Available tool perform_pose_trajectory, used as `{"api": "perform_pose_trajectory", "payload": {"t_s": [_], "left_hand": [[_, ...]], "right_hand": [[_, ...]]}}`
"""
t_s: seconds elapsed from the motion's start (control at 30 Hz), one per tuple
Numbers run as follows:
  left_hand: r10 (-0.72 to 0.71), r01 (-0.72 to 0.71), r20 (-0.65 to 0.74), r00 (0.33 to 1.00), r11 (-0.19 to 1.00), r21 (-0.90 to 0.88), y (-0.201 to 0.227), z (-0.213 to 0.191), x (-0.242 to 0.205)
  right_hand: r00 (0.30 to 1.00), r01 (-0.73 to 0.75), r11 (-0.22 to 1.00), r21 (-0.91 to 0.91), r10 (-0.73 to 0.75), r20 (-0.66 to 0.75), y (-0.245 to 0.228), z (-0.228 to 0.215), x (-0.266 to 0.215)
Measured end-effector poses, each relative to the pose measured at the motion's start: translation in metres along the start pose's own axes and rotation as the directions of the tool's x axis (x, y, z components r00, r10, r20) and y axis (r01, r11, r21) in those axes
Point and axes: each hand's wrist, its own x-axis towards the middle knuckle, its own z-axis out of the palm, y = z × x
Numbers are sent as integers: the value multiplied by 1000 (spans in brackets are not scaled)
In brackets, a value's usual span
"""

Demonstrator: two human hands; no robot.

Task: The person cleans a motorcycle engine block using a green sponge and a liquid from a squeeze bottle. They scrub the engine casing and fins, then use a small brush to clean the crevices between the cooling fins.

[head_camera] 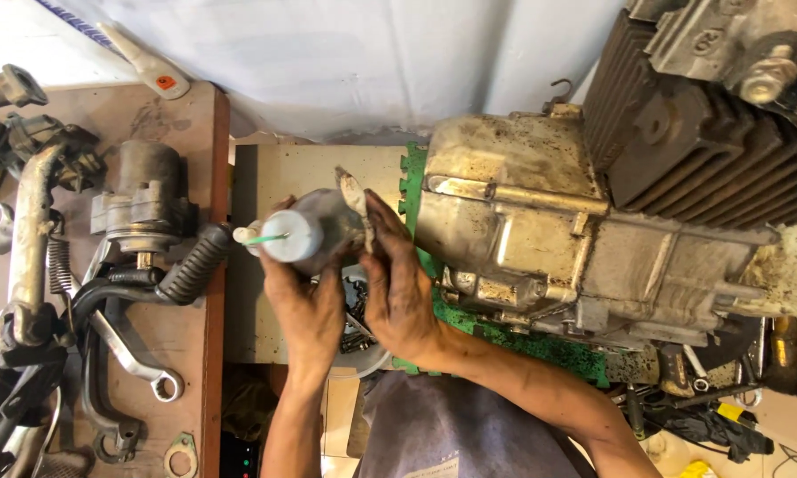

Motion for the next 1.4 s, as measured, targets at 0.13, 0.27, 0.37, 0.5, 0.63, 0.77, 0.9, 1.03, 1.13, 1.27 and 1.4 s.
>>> {"api": "perform_pose_trajectory", "payload": {"t_s": [0.13,0.27,0.37,0.5,0.63,0.77,0.9,1.03,1.13,1.27,1.4], "left_hand": [[7,-8,22,1000,1000,19,-14,0,10],[41,-45,33,999,994,104,-32,4,12],[68,-71,23,997,990,119,-37,10,14],[102,-99,-25,994,988,117,-42,20,15],[111,-105,-48,993,989,105,-46,25,15],[85,-80,-41,995,991,111,-48,29,5],[103,-96,-34,994,981,170,-38,40,-8],[114,-107,-33,993,981,162,-24,52,-19],[124,-114,-51,991,979,169,-10,61,-30],[172,-151,-106,979,972,182,1,63,-42],[221,-182,-121,968,945,270,8,56,-37]], "right_hand": [[996,-91,996,-5,91,20,1,1,8],[972,-232,973,-12,232,34,14,14,7],[953,-294,949,-110,300,38,28,18,6],[934,-349,925,-149,357,27,36,19,10],[849,-515,848,-124,525,66,43,16,7],[836,-539,839,-70,544,76,47,13,3],[852,-512,854,-93,518,72,54,3,-5],[856,-508,860,-47,510,80,52,-7,-8],[831,-539,841,-40,539,139,44,-20,-7],[856,-490,871,42,472,211,28,-43,-6],[889,-400,916,-25,394,233,28,-51,-7]]}}
